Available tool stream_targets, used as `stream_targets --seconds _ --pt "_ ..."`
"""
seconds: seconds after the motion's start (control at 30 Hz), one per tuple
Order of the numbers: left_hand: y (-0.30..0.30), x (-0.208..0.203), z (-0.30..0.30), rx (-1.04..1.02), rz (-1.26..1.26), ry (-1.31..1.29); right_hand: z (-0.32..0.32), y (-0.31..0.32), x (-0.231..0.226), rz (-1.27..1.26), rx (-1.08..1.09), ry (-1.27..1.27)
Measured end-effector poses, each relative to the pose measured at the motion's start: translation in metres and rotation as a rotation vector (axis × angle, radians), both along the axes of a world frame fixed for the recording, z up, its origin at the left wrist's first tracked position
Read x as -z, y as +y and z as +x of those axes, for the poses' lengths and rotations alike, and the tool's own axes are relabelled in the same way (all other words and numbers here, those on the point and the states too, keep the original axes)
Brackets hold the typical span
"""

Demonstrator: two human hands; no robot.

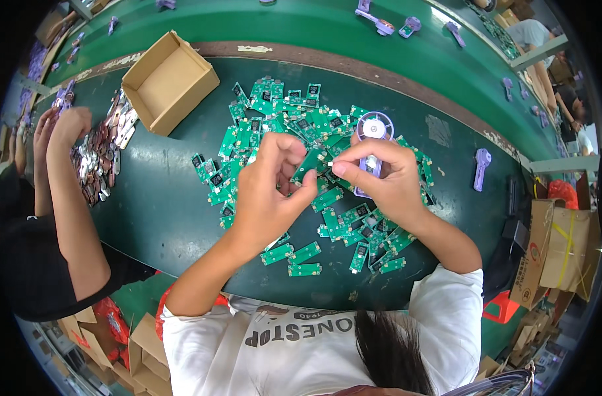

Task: Assemble small electronic circuit boards into purple plastic housings on an assembly line.

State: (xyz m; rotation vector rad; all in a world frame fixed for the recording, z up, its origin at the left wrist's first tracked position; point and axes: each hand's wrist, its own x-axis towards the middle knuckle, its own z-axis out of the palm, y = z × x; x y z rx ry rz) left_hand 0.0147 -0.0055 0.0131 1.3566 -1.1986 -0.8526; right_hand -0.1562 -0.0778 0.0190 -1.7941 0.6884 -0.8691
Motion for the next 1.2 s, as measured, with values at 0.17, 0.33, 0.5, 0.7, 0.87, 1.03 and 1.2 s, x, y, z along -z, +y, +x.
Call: stream_targets --seconds 0.17,0.33,0.5,0.7,0.87,1.03,1.2 --pt "-0.001 0.008 0.003 0.126 -0.141 -0.295 0.005 0.011 0.002 0.098 0.0 -0.013" --pt "0.0 0.012 -0.001 0.068 -0.134 0.255 0.006 0.011 0.001 0.198 0.012 -0.051" --pt "0.003 0.011 0.0 -0.024 -0.16 -0.197 0.008 0.013 0.001 0.172 0.032 -0.081" --pt "0.005 0.016 -0.009 -0.026 -0.285 -0.157 0.007 0.017 0.004 -0.017 0.028 -0.047" --pt "0.01 0.02 -0.011 -0.019 -0.269 -0.077 0.007 0.016 -0.001 0.059 0.063 -0.1" --pt "0.009 0.018 -0.012 -0.066 -0.195 -0.139 0.005 0.017 0.001 0.049 0.069 -0.094" --pt "0.009 0.019 -0.013 -0.099 -0.327 -0.26 0.006 0.017 0.002 0.056 0.06 -0.072"
